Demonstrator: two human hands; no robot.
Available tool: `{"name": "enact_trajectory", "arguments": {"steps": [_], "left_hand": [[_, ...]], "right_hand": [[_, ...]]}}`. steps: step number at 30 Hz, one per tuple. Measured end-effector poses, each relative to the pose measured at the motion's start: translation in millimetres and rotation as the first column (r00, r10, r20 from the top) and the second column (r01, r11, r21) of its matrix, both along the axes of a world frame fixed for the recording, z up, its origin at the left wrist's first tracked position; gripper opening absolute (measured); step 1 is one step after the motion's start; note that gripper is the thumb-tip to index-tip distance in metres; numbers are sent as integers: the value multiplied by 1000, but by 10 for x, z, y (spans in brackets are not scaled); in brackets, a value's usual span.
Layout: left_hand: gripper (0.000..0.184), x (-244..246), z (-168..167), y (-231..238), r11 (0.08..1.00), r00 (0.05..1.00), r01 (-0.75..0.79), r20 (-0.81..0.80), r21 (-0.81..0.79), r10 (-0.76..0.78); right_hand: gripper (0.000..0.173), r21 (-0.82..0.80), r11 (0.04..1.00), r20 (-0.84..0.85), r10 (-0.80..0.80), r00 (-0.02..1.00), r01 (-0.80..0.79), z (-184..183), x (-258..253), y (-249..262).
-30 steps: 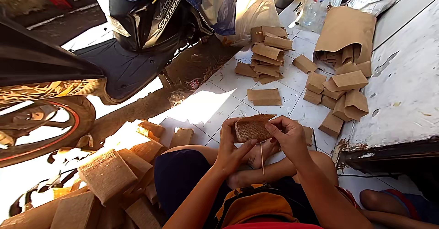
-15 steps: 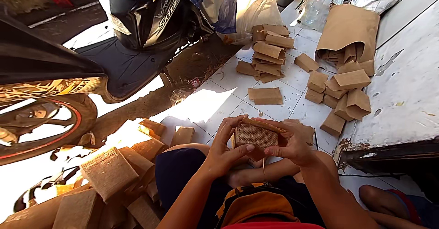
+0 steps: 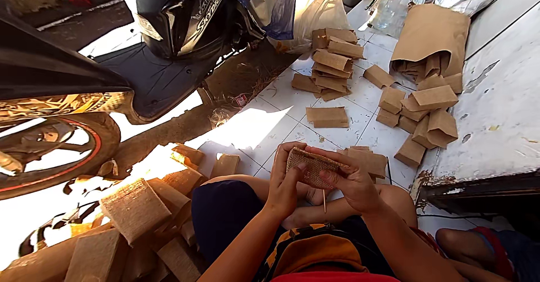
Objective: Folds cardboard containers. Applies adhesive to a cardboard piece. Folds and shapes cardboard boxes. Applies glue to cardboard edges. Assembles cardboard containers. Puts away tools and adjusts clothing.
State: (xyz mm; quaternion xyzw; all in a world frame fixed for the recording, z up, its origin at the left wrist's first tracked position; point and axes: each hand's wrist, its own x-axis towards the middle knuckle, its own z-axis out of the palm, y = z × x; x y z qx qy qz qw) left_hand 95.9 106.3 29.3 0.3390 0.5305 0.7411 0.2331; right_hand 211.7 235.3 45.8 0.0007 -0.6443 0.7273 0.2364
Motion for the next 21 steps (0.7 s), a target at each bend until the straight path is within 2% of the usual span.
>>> {"name": "enact_trajectory", "arguments": {"steps": [4, 8, 11, 12, 15, 18, 19, 21], "left_hand": [[33, 5, -14, 15, 999, 999, -34, -15, 17, 34], [36, 1, 26, 19, 996, 995, -83, -52, -10, 83], [40, -13, 65, 10, 993, 990, -108, -99, -43, 104], [41, -17, 83, 4, 993, 988, -104, -117, -61, 97], [48, -76, 115, -35, 996, 991, 0, -135, -89, -12], [74, -206, 83, -116, 980, 973, 195, -122, -39, -198], [78, -261, 67, -146, 969, 952, 245, -177, -38, -248], [78, -335, 65, -188, 967, 918, 250, -305, -53, -254]], "right_hand": [[41, 21, 1000, -32, -15, 999, 16, -32, 7, -26], [33, 199, 979, -67, -40, 997, 52, -67, 5, -36], [49, 299, 953, -86, -21, 996, 46, -98, 5, -22], [48, 313, 948, -95, -34, 995, 62, -107, 5, -23], [42, 288, 952, -133, -64, 989, 101, -115, 9, -11], [43, 264, 958, -158, -68, 985, 108, -99, 18, 17], [43, 258, 960, -167, -66, 984, 108, -91, 19, 27], [43, 255, 961, -172, -61, 983, 104, -75, 21, 47]]}}
